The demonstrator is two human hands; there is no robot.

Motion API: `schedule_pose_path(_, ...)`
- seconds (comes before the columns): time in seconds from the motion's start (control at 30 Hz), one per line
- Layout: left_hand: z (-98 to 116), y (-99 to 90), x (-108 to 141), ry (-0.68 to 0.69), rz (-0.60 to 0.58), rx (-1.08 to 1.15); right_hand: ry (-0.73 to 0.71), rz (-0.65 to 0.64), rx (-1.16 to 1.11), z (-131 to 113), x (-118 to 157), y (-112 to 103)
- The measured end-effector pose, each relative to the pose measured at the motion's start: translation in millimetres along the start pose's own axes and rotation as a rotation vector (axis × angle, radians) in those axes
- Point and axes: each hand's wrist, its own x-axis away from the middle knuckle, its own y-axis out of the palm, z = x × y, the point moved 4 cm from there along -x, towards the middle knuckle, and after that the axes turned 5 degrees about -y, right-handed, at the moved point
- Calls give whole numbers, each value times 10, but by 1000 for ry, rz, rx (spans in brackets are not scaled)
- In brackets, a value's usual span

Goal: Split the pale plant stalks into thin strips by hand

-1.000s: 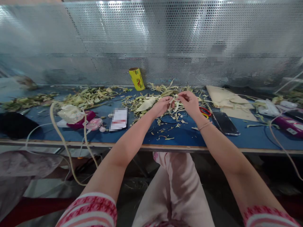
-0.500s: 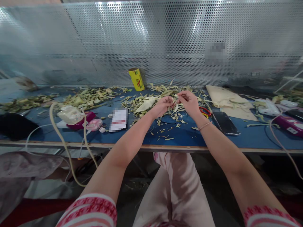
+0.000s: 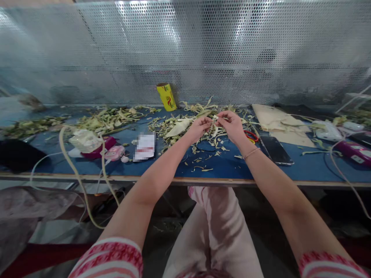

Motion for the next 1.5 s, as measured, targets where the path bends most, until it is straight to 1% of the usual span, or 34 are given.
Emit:
schedule_pose_path(0.13,-37,-23,-20,-9,-13,-16,-4,21,-17,-1,-12,-21)
schedule_pose_path(0.27,-20,-40,3,-27,-10,8,-71,45,98,-27,-27,-71)
schedule_pose_path(0.37,7,-23,24,-38,-16,39,-120,28,208,-52,-28,-86)
schedule_pose_path(0.57,-15,30,16,-55,-19,65,-81,-35,316,-50,-5,-27)
schedule_pose_path(0.7,-46,33,-1,-36,-22,85,-91,-17,366,-44,0,-20)
schedule_pose_path(0.9,-83,-20,-23,-18,50,33,-176,-22,460,-74,31,7)
schedule_pose_path(1.0,-90,-29,-33,7,57,47,-205,-17,496,-86,48,27)
schedule_pose_path(1.13,-110,-50,-54,40,50,78,-201,-17,492,-76,49,40)
schedule_pose_path(1.37,-94,-24,-28,55,89,66,-199,-12,512,-75,33,50)
schedule_pose_path(1.5,-84,14,-19,55,101,86,-129,-5,498,-52,38,66)
